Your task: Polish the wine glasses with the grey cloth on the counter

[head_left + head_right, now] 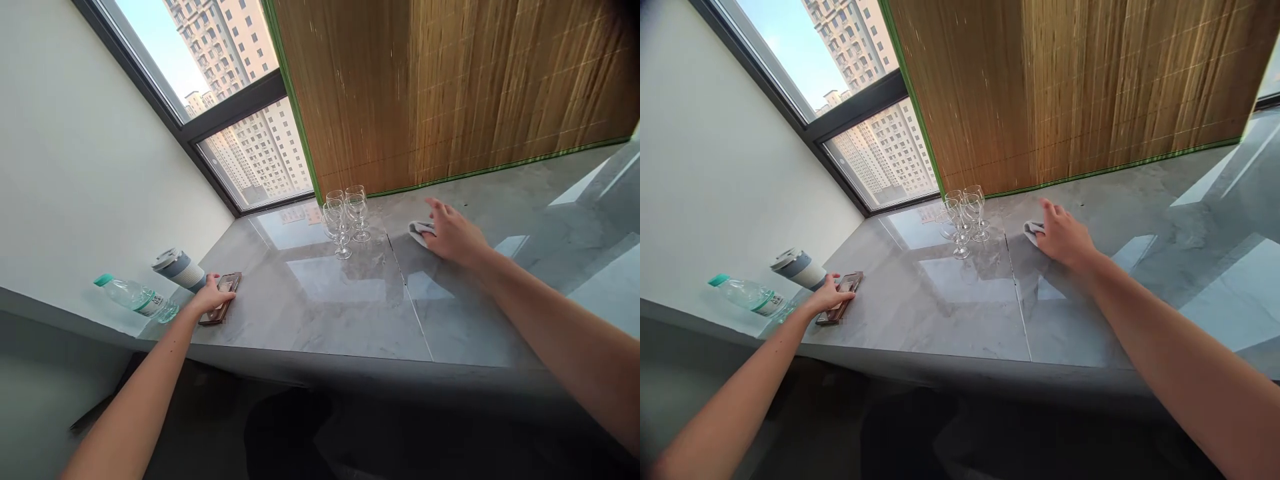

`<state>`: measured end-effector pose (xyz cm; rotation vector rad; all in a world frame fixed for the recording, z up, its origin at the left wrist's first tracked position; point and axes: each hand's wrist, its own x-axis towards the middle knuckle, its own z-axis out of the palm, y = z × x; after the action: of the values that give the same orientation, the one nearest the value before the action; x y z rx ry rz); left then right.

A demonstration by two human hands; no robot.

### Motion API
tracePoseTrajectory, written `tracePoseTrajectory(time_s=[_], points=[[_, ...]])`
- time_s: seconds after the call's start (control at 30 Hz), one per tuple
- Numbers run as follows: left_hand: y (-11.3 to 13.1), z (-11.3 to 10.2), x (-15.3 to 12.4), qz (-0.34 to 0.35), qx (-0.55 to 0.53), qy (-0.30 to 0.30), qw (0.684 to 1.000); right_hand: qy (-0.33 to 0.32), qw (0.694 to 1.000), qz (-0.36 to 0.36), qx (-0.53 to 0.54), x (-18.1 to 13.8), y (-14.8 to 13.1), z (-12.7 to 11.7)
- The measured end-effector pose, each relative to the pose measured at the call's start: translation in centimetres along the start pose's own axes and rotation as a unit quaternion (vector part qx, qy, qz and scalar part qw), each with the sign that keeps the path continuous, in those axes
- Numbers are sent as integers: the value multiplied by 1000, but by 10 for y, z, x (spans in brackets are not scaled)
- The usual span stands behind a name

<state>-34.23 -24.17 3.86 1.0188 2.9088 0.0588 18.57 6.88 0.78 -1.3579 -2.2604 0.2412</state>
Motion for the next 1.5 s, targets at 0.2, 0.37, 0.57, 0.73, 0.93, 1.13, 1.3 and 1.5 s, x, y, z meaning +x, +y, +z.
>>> tracePoseTrajectory(time_s=[0.2,0.37,0.57,0.73,0.93,1.13,1.3,1.5], points=[[-6,1,-10,18,17,5,1000,-3,1000,-8,-2,-1,3,0],[-6,0,-13,26,21,16,999,4,1000,-5,5,1,3,4],[-3,3,-19,21,0,49,999,-5,1000,8,16,0,4,2],[3,6,-30,41,-11,80,996,-5,1000,14,22,0,5,3],[7,5,-37,81,5,118,990,2,1000,9,23,3,10,7],[8,4,-36,67,-11,99,993,6,1000,7,25,2,10,7],[6,3,-35,39,-36,66,996,-4,1000,12,26,1,8,5],[5,1,-38,24,-54,41,997,81,994,48,-54,-5,-1,-4]])
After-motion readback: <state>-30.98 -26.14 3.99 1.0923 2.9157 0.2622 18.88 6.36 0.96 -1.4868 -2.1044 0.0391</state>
